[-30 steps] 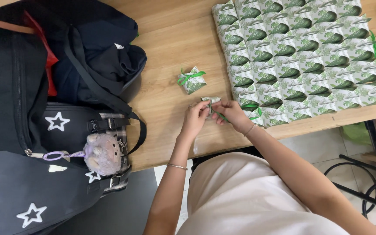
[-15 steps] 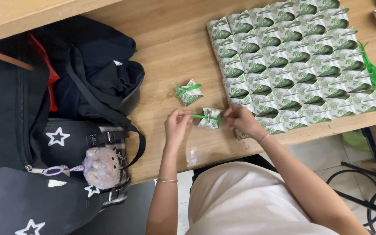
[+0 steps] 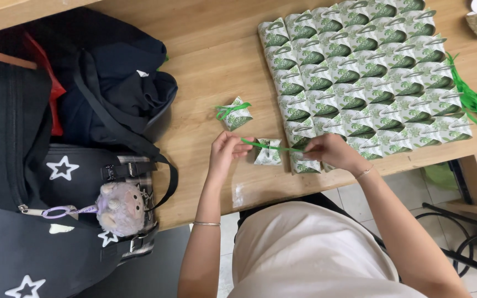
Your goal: Folding small decorative paper boxes and tying them with green ribbons.
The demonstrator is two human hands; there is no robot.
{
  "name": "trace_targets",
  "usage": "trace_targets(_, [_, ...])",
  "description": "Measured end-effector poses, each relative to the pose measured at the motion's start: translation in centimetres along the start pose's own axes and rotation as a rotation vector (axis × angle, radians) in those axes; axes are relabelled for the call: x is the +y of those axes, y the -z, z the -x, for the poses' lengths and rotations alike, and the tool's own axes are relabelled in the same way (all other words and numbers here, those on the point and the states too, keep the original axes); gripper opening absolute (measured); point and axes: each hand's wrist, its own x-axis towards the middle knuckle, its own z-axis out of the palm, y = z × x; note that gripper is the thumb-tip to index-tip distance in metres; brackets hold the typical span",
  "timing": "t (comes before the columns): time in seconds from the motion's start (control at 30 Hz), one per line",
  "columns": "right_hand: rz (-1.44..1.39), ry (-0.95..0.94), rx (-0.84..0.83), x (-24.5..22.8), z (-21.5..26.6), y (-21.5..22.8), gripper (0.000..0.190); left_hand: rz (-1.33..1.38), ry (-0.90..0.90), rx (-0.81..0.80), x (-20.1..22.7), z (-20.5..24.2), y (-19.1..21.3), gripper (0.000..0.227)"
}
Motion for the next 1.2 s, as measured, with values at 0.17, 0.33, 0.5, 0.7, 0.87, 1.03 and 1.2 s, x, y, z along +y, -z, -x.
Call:
trace_targets(0.17, [-0.166, -0.071, 0.141, 0.4, 2.6, 1.5, 0.014, 0.074, 0.048, 0.016, -1.6, 1.1, 0.2, 0.009])
trace_targets(0.33, [-0.218, -0.145, 0.169, -2.0, 3.7, 1.5, 0.016, 0.082, 0.035, 0.011, -0.7, 2.4, -1.0, 0.009])
trace_targets(0.5, [-0.453, -0.071, 0.118, -4.7, 3.0, 1.0, 0.023, 0.066, -0.068, -0.107, 1.6, 3.5, -2.9, 0.011])
trace_targets(0.7, [-0.902, 0.149, -0.055, -8.2, 1.7, -1.4, 0.02, 0.031, -0.14, -0.222, 3.3, 4.8, -5.0, 0.013])
trace_targets(0.87, [-1.239, 0.18, -0.161, -5.6, 0.1, -4.2, 0.024, 0.04, -0.154, -0.193, 5.5, 5.7, -5.9, 0.018])
trace_targets(1.03, [-1.333, 0.247, -0.207, -5.8, 0.1, -4.4, 0.044, 0.082, -0.19, -0.206, 6.7, 6.1, -7.0, 0.027])
trace_targets(1.2, [-1.222, 0.27, 0.01, -7.2, 1.1, -3.6, 0.045, 0.063, -0.167, -0.14, 7.2, 5.9, -7.9, 0.034])
